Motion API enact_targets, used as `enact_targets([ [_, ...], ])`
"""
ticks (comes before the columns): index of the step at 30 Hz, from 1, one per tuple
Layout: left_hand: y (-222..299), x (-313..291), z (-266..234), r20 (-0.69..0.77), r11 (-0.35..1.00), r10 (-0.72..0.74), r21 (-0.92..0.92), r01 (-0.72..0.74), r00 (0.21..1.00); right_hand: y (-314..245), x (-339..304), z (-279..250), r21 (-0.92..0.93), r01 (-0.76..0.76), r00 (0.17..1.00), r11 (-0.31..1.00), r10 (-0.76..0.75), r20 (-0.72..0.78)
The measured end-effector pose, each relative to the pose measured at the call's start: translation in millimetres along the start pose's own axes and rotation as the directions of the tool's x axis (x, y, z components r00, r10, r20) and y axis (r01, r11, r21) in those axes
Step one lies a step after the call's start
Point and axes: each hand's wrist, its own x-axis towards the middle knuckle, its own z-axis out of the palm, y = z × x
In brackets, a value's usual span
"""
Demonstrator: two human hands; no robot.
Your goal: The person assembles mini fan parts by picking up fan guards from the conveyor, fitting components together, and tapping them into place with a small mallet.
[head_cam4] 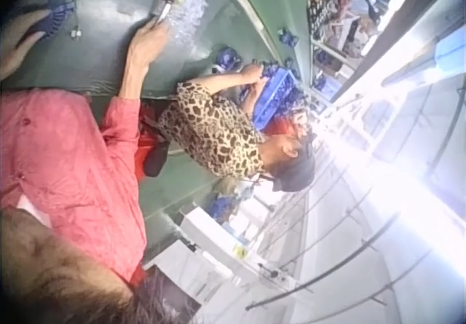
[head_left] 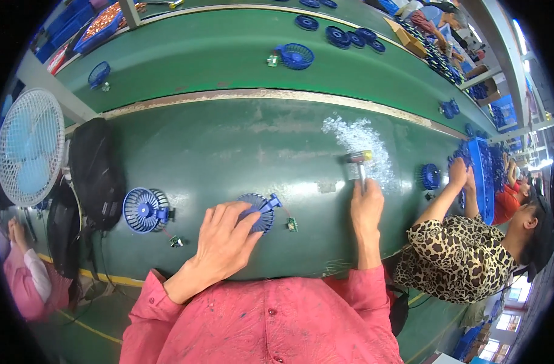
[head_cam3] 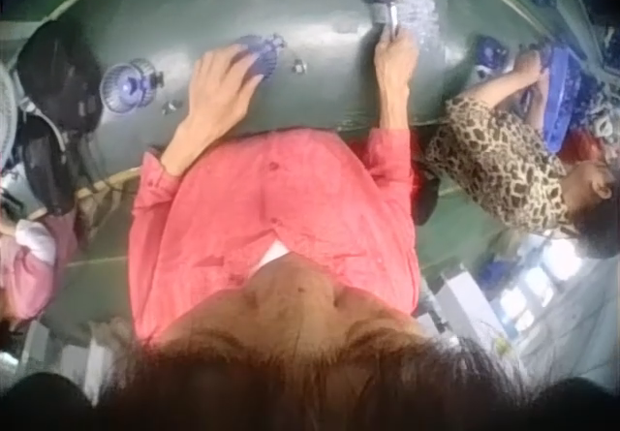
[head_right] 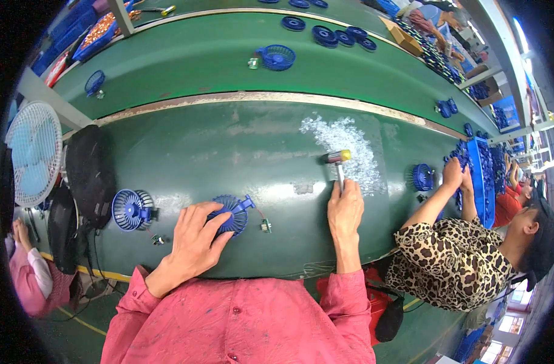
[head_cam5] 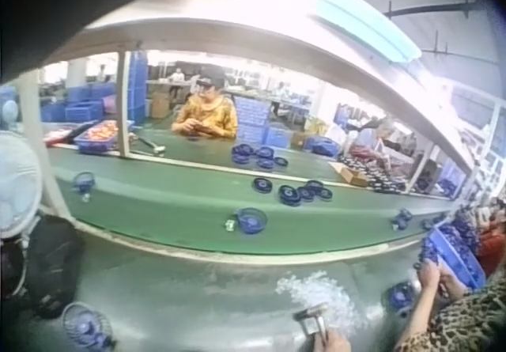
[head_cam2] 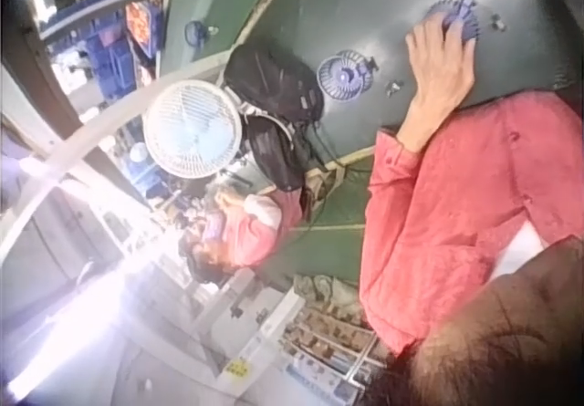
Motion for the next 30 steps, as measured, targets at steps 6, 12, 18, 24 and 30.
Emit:
enact_targets([
  [6,0.1,5.6,3.7,0.062,0.992,-0.035,0.120,0.027,0.997,-25.9,-8.7,-18.5,0.197,-0.047,0.999,0.979,0.047,0.007],
  [12,-1.1,8.4,12.6,0.076,0.977,-0.110,0.192,0.094,0.991,-63.7,-19.4,-31.4,0.717,-0.554,0.823,0.424,0.146,0.549],
  [18,-4.4,7.2,6.5,0.084,0.989,-0.091,-0.112,0.100,0.992,-73.2,-30.1,-16.9,0.588,-0.807,0.587,-0.049,-0.160,0.793],
  [24,2.8,9.6,1.8,0.059,0.977,0.008,-0.213,0.005,0.998,-83.0,-36.2,-5.7,0.464,-0.877,0.479,-0.122,-0.282,0.831],
  [30,4.5,11.8,2.9,0.061,0.971,0.044,-0.238,-0.029,0.997,-86.7,-41.4,-3.9,0.398,-0.905,0.425,-0.150,-0.269,0.864],
])
